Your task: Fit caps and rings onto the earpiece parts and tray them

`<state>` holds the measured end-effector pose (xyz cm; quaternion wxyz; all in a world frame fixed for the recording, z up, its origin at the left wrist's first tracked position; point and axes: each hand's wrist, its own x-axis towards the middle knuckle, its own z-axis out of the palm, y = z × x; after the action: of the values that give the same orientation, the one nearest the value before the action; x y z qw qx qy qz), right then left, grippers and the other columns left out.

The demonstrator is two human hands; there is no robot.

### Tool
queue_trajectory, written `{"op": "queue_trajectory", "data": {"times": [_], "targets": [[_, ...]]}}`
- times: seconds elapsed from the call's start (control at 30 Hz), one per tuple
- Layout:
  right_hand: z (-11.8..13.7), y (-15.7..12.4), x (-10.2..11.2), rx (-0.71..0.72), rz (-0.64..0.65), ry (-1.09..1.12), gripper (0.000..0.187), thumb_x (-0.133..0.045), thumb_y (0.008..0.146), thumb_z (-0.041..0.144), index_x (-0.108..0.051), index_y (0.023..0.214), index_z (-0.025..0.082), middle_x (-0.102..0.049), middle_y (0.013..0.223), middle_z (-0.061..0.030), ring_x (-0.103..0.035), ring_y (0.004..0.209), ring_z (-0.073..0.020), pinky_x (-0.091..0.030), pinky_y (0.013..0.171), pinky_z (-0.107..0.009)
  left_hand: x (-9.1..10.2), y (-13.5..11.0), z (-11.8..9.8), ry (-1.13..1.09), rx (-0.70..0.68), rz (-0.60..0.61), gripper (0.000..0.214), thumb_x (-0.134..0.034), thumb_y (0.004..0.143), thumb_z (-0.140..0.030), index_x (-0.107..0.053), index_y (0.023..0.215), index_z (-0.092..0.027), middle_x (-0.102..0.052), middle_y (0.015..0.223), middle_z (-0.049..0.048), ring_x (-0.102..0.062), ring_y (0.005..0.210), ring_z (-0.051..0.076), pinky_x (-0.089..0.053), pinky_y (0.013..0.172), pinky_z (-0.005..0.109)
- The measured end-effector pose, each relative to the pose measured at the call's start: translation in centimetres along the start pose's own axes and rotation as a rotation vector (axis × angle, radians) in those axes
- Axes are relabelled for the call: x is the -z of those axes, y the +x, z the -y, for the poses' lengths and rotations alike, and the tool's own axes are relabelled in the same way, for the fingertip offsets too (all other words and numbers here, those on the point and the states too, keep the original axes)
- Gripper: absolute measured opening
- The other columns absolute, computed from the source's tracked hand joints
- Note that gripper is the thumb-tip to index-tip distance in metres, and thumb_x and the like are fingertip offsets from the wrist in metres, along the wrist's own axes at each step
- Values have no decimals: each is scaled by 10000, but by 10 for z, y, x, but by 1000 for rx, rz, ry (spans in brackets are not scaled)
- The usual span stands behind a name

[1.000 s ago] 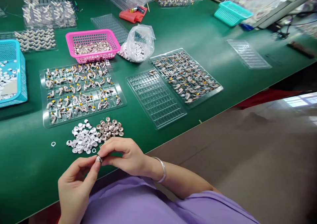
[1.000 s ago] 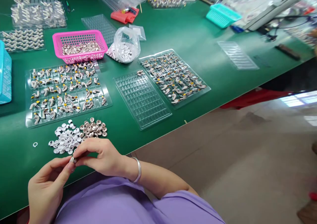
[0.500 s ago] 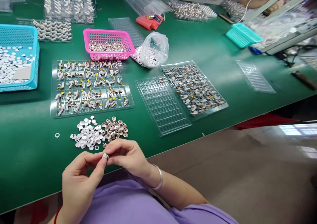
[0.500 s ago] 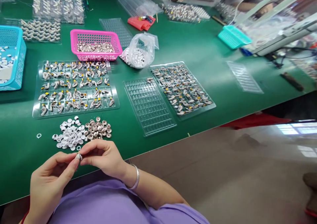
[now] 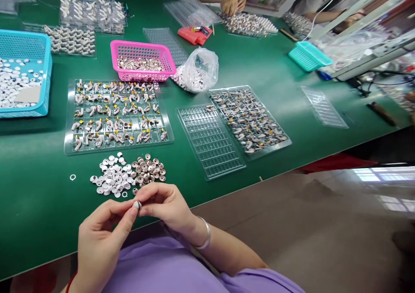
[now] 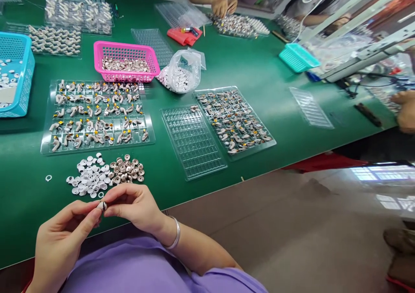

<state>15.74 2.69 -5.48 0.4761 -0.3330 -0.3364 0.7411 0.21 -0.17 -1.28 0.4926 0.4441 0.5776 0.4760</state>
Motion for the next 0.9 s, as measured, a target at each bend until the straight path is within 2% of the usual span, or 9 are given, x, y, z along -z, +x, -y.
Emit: {"op": "queue_trajectory", "data": {"times": [0.4,0.7,0.9], "targets": [[0,-4,2,129,-50,-101,256,-886,619,90,-796,799,248,-757,827,-8,-729,786,-147,-644,714,-253,-3,-3,1,72,-104,3,92,-766,754,-188,-795,809,-257,-726,674,-28,-667,588,100,-541,558,127],[1,-5,1,242,-26,-199,201,-859,680,124,-797,833,239,-759,858,-26,-740,740,-153,-661,672,-259,-3,-4,2,109,-161,9,134,-753,774,-165,-781,843,-276,-704,687,-53,-649,594,87,-531,558,133],[6,-4,-1,355,19,-267,296,-816,708,39,-799,908,257,-758,883,-18,-740,741,-126,-646,675,-212,0,-6,6,108,-195,16,166,-743,782,-144,-770,865,-286,-714,725,-57,-657,621,89,-544,590,141]]}}
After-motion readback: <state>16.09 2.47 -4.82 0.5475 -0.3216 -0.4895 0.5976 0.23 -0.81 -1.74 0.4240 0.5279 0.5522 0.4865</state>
